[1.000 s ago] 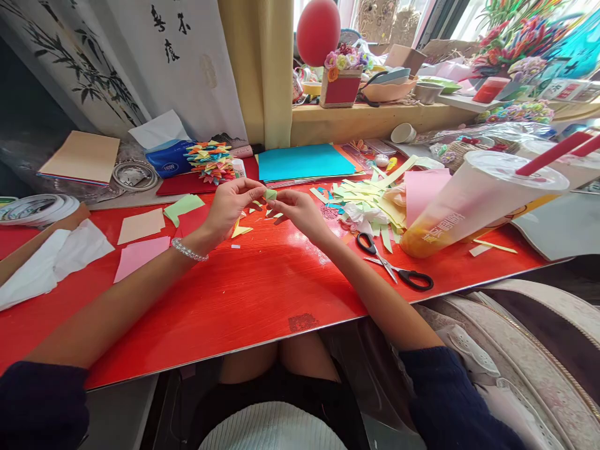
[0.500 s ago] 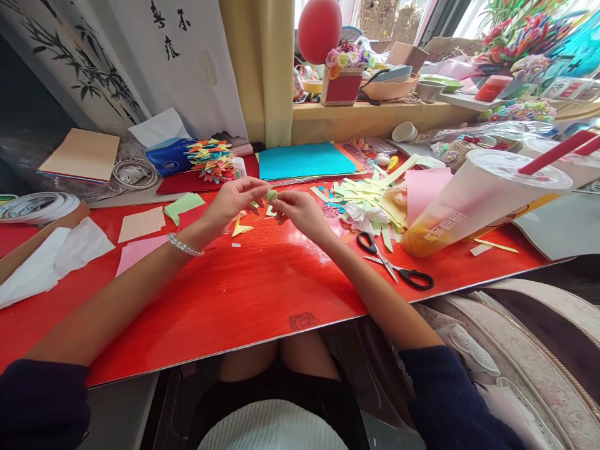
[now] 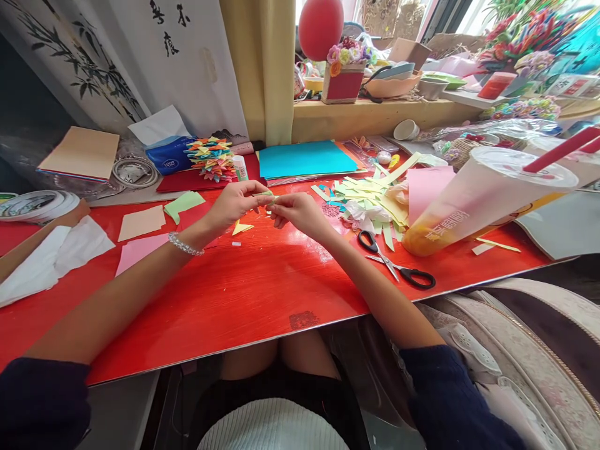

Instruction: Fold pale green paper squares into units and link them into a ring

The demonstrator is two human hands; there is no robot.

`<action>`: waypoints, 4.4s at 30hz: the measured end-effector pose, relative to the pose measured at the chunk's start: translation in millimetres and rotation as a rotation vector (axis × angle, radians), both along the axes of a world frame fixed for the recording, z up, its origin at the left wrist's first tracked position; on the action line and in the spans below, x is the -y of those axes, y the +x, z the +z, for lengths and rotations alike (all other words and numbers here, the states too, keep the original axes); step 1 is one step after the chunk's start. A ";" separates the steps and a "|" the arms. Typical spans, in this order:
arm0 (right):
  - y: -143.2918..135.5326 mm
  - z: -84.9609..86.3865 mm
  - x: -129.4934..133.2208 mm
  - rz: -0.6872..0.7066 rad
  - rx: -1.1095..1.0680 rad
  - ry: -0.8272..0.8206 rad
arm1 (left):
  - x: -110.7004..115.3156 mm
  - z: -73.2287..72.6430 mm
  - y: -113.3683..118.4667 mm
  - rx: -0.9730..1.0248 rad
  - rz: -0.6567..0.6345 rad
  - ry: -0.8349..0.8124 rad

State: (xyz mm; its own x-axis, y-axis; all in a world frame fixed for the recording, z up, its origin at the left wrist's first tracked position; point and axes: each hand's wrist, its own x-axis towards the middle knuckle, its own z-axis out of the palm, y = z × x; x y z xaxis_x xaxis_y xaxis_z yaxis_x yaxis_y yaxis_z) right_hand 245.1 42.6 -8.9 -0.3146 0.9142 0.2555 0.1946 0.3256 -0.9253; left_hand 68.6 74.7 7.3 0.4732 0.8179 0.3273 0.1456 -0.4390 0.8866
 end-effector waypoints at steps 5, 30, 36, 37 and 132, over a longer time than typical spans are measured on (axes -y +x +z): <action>0.6 -0.3 0.0 0.000 0.081 0.059 | -3.0 -2.7 -2.4 -0.054 0.040 0.089; 8.7 9.5 -1.5 0.132 0.073 -0.062 | -6.7 9.2 -16.1 -0.010 -0.189 -0.164; 7.9 17.5 5.5 0.219 0.012 -0.079 | -6.3 6.6 -15.4 0.108 -0.239 -0.203; 8.0 18.2 6.2 0.231 0.012 -0.076 | -6.0 5.9 -14.9 0.124 -0.246 -0.200; 18.7 -24.9 -26.1 -0.196 0.962 0.370 | -28.3 -3.5 -29.3 -0.408 0.108 0.029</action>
State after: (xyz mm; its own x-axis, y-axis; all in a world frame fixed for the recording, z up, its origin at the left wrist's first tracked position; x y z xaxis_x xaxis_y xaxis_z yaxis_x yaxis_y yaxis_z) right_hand 263.8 68.7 -33.8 -0.3888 0.8867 0.2501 0.8751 0.4403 -0.2009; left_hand 39.2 103.0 3.8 0.4805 0.8633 0.1543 0.5293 -0.4257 0.7339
